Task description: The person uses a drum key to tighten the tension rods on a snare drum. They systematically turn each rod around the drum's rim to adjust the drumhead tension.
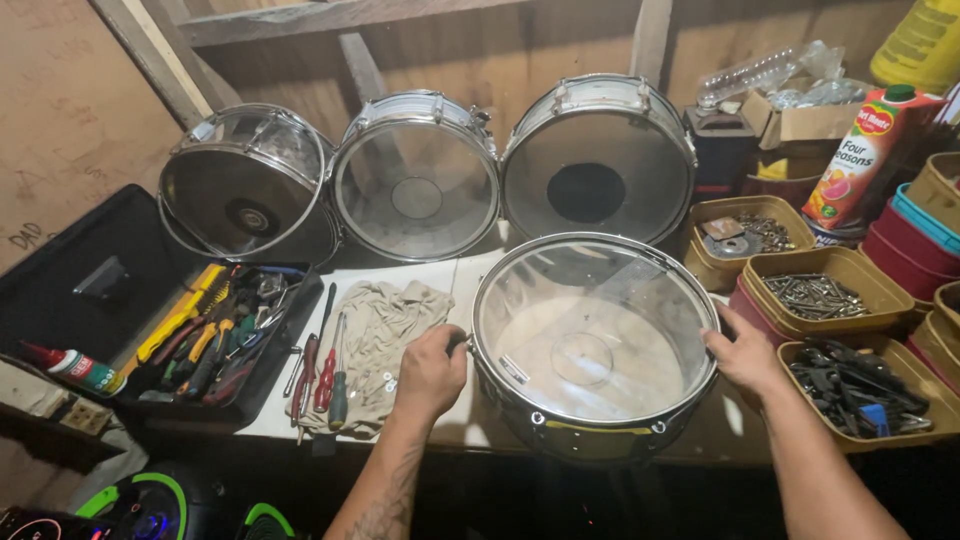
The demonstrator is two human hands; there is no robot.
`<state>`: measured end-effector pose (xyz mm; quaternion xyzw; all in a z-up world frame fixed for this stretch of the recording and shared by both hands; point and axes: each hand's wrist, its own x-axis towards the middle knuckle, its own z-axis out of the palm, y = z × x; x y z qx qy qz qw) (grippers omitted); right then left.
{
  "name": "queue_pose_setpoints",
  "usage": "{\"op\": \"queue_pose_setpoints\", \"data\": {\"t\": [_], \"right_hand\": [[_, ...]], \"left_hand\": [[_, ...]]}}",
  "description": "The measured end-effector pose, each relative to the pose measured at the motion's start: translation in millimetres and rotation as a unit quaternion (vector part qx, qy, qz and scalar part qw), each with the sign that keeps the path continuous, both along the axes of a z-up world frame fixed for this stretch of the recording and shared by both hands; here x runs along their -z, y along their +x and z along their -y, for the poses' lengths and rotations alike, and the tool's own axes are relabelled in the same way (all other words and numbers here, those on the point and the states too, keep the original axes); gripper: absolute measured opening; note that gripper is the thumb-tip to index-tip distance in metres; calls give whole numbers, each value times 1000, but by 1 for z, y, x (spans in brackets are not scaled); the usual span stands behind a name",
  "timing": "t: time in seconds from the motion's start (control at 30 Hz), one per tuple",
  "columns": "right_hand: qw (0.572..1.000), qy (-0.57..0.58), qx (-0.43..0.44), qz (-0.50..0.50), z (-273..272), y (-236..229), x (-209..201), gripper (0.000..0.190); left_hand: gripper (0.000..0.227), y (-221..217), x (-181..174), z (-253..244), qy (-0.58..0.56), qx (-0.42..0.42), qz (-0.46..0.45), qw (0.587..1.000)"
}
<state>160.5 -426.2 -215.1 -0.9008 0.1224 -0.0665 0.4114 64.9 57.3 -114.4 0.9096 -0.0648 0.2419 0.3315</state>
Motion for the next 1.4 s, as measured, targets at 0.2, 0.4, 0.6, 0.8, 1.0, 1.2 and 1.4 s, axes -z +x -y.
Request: {"op": "queue_pose_setpoints", "data": {"t": [0.2,0.4,0.6,0.8,1.0,1.2,1.4], "right_hand": [[999,13,1,-30,-1,-1,-4,72],[999,19,-2,-27,-10,-9,-19,70],[999,31,5,-25,-12,-11,-20,65],[999,47,9,-19,-12,-9,-14,66],[997,71,-3,-13,-22,-13,-26,62],[996,87,-11,8,-16,-8,-12,63],[992,122,-14,32,-22,-12,-16,60]], "left_hand": [[17,9,-2,-1,28,8,37,999],[19,22,-8,-3,68,59,-41,995],[23,18,-49,11,162,-8,-174,971],[35,32,-46,31,-22,-109,-255,961],[50,9,-35,24,-80,-176,-287,938],[61,-42,-81,29,-8,-69,-239,969],[48,-19,-42,24,75,-138,-186,970]]}}
